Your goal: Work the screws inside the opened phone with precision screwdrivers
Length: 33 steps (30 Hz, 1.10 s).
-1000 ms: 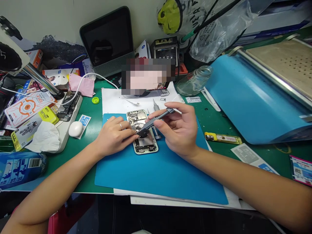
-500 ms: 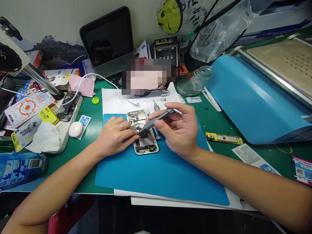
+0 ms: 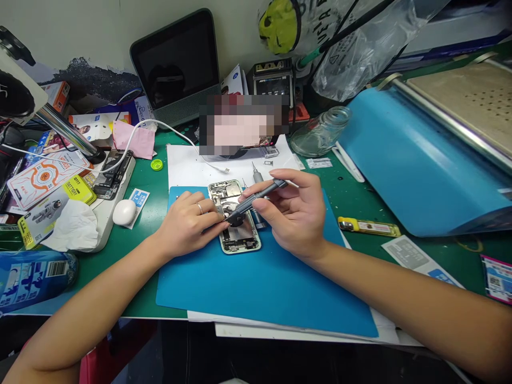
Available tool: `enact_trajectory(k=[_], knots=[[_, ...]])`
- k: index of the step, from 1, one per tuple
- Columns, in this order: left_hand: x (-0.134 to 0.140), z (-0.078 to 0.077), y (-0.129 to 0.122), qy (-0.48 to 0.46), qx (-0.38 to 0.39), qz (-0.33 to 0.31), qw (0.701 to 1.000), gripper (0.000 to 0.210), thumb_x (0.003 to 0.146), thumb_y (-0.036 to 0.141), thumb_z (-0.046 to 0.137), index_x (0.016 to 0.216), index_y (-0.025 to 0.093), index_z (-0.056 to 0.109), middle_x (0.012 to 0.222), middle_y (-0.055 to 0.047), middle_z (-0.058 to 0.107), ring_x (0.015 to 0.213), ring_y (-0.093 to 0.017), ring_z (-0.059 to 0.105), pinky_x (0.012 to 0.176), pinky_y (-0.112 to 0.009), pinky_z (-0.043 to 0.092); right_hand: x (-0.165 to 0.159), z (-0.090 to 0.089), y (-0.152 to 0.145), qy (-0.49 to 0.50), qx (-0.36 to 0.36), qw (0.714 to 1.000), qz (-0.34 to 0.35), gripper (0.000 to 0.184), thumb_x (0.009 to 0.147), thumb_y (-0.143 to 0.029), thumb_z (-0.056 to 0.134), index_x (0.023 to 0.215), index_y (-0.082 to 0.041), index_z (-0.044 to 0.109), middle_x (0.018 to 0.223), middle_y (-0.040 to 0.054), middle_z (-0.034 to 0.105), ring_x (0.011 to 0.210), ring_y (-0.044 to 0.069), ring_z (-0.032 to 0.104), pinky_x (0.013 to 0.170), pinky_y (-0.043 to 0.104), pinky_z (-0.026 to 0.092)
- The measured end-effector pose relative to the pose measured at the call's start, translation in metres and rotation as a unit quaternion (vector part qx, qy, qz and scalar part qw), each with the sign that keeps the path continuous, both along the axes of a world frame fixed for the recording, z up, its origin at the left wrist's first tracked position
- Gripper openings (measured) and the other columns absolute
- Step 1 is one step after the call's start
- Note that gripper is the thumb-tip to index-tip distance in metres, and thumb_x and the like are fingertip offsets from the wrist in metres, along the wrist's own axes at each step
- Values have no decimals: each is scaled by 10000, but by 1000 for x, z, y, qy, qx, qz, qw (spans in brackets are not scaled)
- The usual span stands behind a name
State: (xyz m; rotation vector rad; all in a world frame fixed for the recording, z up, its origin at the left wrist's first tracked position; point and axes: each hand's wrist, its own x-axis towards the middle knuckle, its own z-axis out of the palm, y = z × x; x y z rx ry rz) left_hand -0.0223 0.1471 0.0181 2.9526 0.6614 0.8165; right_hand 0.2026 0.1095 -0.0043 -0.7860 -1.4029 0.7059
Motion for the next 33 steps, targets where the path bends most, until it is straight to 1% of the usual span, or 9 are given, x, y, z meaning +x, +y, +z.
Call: enact_trajectory(k=[9,13,17,23,26,29,33], knots=[[0,1,0,2,-5,1,1000,274,1061,347,595,877,201,735,778,-17,685,710,-173,473,656,-363,283,0,0,0,-4,-3,1000,-6,352,965,-286,736,1259,-333,548,993,0,785,818,174,794,663,320,694],[0,0,0,9,-10,6,1000,277,1066,358,585,891,207,738,788,-18,693,712,-173,478,658,-365,283,0,0,0,-4,-1,1000,-8,365,962,-271,739,1268,-347,556,994,-1,784,840,181,796,671,334,691],[-1,-1,0,18,-21,11,1000,281,1070,373,577,910,213,743,803,-23,706,711,-171,487,664,-366,285,0,1,0,-6,-9,1000,-9,358,964,-303,737,1265,-361,552,991,-4,775,834,196,799,654,358,690],[0,0,0,-12,-20,3,1000,225,1051,343,618,939,196,746,811,-14,711,713,-169,490,658,-355,299,0,0,0,5,-9,1000,-11,350,965,-315,738,1258,-362,554,987,0,782,844,195,797,679,359,693],[0,1,0,-18,-19,2,1000,208,1044,333,631,951,188,747,822,-13,718,722,-169,499,659,-357,310,0,-1,0,2,-18,1000,-23,352,961,-358,743,1251,-365,545,989,3,780,841,203,801,657,359,690],[-1,1,0,-7,-25,8,1000,228,1056,347,608,960,194,749,837,-18,731,723,-167,511,665,-357,313,1,-1,0,-3,-26,999,-33,360,952,-395,752,1241,-366,539,989,8,783,835,204,803,642,348,686],[-1,0,0,11,-35,19,999,270,1075,378,569,976,207,753,856,-31,742,734,-167,533,673,-360,313,1,-1,1,2,-26,999,-41,365,943,-396,763,1233,-367,542,971,6,794,822,205,800,638,348,685]])
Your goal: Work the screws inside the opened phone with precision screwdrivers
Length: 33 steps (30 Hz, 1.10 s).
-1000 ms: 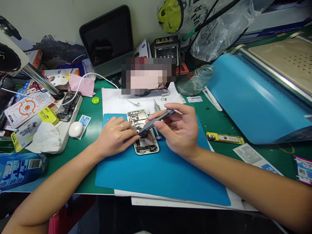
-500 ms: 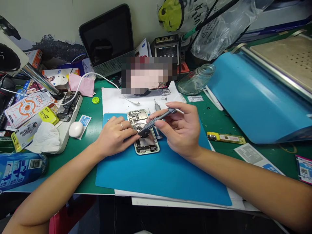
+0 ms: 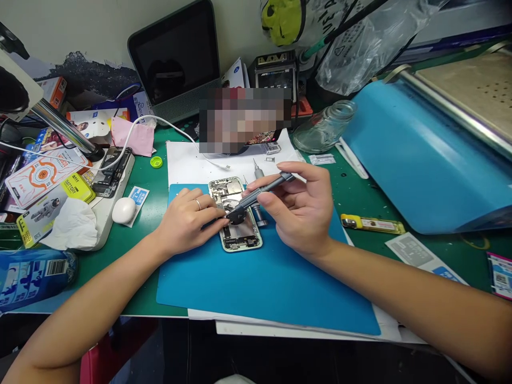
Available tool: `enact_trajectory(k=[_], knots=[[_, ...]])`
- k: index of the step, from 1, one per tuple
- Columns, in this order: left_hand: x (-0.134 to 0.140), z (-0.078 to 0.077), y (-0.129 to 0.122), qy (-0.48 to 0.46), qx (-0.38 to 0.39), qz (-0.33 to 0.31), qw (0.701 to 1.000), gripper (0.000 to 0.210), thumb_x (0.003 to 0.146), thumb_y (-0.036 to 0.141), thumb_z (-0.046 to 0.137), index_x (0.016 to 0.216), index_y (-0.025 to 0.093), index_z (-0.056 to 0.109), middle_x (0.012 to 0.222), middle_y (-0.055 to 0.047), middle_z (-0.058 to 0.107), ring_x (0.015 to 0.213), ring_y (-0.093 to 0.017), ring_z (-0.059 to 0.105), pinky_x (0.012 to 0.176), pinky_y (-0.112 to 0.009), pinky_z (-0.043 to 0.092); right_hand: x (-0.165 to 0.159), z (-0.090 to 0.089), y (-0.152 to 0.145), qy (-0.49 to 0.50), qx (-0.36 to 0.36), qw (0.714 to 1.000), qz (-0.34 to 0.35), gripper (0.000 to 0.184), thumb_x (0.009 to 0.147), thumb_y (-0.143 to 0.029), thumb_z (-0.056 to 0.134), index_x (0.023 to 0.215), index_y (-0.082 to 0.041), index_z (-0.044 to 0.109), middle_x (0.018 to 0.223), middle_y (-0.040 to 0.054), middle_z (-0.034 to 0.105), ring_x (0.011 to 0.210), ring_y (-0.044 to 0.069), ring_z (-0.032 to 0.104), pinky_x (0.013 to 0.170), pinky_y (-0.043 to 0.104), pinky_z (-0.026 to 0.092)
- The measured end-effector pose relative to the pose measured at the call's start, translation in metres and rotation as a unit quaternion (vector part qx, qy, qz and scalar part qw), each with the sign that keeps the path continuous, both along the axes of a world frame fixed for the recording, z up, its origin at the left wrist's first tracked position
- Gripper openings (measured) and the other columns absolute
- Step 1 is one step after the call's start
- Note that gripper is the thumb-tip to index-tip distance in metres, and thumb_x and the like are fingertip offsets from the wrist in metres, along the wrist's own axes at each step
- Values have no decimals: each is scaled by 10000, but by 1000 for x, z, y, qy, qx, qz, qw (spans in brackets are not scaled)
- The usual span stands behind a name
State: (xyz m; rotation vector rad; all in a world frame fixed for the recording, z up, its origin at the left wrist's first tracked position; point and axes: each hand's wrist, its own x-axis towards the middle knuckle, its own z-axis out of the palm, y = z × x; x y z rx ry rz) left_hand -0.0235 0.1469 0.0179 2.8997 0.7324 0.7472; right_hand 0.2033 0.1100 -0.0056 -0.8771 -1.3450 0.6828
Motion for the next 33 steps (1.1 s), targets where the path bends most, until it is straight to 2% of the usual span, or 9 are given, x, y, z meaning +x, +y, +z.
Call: enact_trajectory(k=[16,25,31,33], knots=[[2,1,0,-24,20,-15,999,222,1053,308,611,921,189,743,813,-13,723,712,-163,504,657,-351,299,-1,1,-1,0,-1,1000,4,357,939,-371,769,1224,-362,555,969,7,804,826,194,800,624,317,679],[2,1,-1,-16,31,-9,999,233,1059,313,597,913,203,742,793,-7,725,697,-161,507,664,-353,295,1,-2,2,4,40,999,26,396,942,-262,765,1275,-344,566,988,4,796,831,170,794,629,270,662],[2,2,-2,-32,-16,4,999,307,1043,450,605,958,202,765,838,-26,746,722,-171,545,685,-362,333,2,-4,4,-12,56,998,21,415,948,-252,757,1302,-349,564,993,9,791,837,172,797,636,270,673],[2,4,-3,-38,-27,12,999,315,1053,421,567,946,202,766,829,-26,746,717,-172,549,693,-371,340,3,-4,3,-14,58,998,22,429,949,-241,754,1317,-351,563,998,6,786,841,170,798,649,271,679]])
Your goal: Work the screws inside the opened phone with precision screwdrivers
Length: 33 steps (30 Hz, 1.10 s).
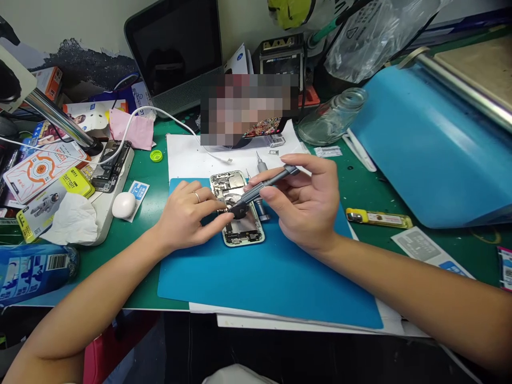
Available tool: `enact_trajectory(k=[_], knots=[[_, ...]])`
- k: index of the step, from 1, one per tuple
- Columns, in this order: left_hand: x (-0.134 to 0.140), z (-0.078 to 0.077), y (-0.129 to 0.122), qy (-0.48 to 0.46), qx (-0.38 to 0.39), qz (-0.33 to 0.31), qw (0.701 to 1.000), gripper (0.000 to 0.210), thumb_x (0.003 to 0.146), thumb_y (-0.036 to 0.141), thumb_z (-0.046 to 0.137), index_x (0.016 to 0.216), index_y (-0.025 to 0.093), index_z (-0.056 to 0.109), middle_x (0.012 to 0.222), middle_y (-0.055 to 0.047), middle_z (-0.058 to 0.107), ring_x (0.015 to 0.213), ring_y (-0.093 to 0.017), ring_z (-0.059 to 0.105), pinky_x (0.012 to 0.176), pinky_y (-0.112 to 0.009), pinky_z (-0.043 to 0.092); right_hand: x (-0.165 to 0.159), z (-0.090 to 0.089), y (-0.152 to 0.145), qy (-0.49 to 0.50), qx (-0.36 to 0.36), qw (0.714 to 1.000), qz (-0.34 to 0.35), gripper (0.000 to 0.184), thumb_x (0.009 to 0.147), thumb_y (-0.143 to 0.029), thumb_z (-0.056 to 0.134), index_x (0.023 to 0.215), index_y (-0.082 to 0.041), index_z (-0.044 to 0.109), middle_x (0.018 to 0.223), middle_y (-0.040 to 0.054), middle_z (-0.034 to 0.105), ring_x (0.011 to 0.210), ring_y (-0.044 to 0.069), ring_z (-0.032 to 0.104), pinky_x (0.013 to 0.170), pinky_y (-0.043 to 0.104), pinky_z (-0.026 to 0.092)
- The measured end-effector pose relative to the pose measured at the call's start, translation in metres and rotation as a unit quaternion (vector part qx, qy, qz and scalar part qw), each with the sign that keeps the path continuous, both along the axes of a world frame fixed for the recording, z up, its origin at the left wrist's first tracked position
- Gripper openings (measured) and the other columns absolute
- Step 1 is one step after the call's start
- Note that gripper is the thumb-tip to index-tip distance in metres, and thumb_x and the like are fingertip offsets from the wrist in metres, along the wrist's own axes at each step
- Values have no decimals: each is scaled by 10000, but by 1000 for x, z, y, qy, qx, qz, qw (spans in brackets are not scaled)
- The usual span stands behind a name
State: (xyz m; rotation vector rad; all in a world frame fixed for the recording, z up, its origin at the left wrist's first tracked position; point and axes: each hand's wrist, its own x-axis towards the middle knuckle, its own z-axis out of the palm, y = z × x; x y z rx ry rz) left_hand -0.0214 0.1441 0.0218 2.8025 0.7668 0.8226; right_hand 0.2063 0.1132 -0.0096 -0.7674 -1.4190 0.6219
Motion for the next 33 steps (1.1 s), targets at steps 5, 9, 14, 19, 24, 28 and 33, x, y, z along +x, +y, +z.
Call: enact_trajectory(k=[5,9,14,19,24,28,33], knots=[[2,2,-1,15,9,29,999,311,1019,271,517,785,193,706,741,-25,691,666,-169,510,668,-369,328,2,1,-2,-29,5,1000,8,468,959,-208,736,1371,-350,568,1021,5,784,844,159,794,667,262,681],[1,4,-2,66,-6,20,998,355,971,270,494,630,208,572,626,-21,585,609,-168,476,613,-352,316,1,2,-6,-39,45,998,15,502,946,-174,743,1395,-336,586,998,8,773,835,152,785,709,264,690],[-1,9,-9,125,-55,-21,990,379,934,320,512,572,211,504,587,-10,561,541,-152,471,568,-344,288,-2,0,-10,-67,103,992,39,555,952,-145,723,1450,-330,564,1085,31,767,920,166,803,749,265,706],[3,10,-15,192,-74,-29,978,381,929,382,573,596,200,551,612,-12,597,550,-158,518,549,-344,261,1,-4,-11,-118,135,982,58,644,917,-117,751,1495,-306,538,1070,41,798,896,180,809,740,286,715],[6,11,-19,216,-71,-24,973,365,926,398,588,622,197,589,634,-22,628,565,-170,554,552,-350,265,3,-5,-10,-142,146,976,74,641,914,-122,755,1495,-292,544,1071,45,826,912,194,820,782,293,714],[6,12,-21,218,-62,-26,974,373,926,426,599,632,196,602,639,-28,639,565,-176,562,556,-359,276,3,-4,-10,-145,147,974,88,676,901,-86,754,1512,-269,533,1098,57,825,941,190,819,818,286,709],[7,11,-21,214,-58,-29,975,384,934,441,594,638,197,603,648,-32,645,571,-181,571,562,-363,286,3,-4,-10,-145,131,976,93,638,901,-95,755,1476,-289,557,1097,41,825,934,184,820,813,284,706]])
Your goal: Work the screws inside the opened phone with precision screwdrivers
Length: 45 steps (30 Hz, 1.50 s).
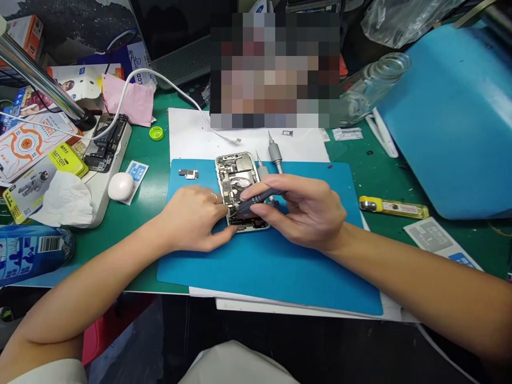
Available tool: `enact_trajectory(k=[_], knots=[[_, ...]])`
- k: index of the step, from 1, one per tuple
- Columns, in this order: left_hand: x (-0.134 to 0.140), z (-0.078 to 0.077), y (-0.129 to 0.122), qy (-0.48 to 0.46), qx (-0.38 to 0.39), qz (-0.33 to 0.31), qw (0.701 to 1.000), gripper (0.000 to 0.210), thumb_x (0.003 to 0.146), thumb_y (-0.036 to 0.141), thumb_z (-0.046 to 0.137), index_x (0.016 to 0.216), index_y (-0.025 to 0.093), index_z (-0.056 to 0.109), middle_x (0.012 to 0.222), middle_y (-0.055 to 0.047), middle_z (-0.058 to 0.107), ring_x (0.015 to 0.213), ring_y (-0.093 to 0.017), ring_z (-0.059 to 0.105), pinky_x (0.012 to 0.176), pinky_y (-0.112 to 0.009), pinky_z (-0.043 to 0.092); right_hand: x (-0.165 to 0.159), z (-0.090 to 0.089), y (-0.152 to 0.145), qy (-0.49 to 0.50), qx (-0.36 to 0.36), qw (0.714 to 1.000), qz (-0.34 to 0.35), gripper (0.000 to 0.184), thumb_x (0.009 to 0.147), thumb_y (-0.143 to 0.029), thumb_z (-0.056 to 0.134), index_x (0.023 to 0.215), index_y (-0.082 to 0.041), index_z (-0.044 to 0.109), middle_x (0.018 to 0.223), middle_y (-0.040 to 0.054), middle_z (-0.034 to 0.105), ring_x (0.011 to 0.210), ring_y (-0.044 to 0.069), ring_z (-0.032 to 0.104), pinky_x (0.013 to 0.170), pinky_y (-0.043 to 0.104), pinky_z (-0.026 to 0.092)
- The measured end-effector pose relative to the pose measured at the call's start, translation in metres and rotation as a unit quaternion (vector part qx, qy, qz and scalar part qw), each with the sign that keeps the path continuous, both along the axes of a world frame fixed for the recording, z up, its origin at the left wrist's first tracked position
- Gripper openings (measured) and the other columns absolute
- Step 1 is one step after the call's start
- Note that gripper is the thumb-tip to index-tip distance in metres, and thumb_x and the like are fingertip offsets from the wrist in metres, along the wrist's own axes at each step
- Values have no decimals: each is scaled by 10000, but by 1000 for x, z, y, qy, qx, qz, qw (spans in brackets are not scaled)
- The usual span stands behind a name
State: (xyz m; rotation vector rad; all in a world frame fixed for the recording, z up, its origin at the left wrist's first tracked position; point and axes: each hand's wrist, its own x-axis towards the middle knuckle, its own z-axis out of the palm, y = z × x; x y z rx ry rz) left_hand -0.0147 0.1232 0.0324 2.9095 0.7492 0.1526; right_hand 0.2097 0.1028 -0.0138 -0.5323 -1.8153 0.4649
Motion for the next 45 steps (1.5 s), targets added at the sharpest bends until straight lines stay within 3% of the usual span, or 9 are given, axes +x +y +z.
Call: enact_trajectory(k=[8,13,19,24,31,39,45], knots=[[0,-1,0,-9,-2,-2,1000,359,938,417,575,655,198,607,660,-35,649,589,-185,577,564,-364,294,0,-3,0,-6,7,1000,-3,651,905,-105,757,1486,-306,541,1117,49,823,932,189,819,783,302,715],[0,0,1,-6,-14,0,1000,252,867,294,546,632,207,573,667,-39,649,591,-189,566,560,-368,311,4,2,0,-38,11,999,9,671,918,-131,749,1507,-354,518,1148,34,820,964,210,820,813,336,718],[0,-1,3,-7,-12,-1,1000,213,824,241,526,617,206,559,647,-44,633,586,-185,547,556,-358,288,6,6,0,-83,30,996,24,755,929,-121,705,1577,-381,417,1199,45,809,917,212,817,777,353,715],[0,-4,4,-18,-14,-9,1000,253,867,266,511,637,198,590,659,-46,649,575,-175,538,566,-354,284,3,7,1,-94,68,993,29,780,929,-89,667,1616,-301,365,1136,65,811,912,205,806,760,337,709],[-1,-3,3,-21,-8,-15,1000,307,922,327,508,666,199,618,667,-50,658,593,-188,566,566,-363,291,-1,9,4,-98,84,991,14,617,923,-166,717,1475,-362,523,1095,31,811,885,205,798,722,345,707],[-1,-1,3,-13,-12,-14,1000,301,897,372,561,657,201,621,652,-47,659,593,-196,585,560,-362,309,1,8,2,-92,39,994,39,666,945,-141,653,1530,-388,451,1165,12,810,983,205,799,836,365,700],[-1,-2,3,-17,-2,-15,1000,290,896,366,565,660,203,611,659,-42,667,587,-194,597,558,-364,316,-4,12,2,-107,97,989,21,618,998,-229,618,1579,-297,419,1029,72,755,900,203,754,751,352,678]])
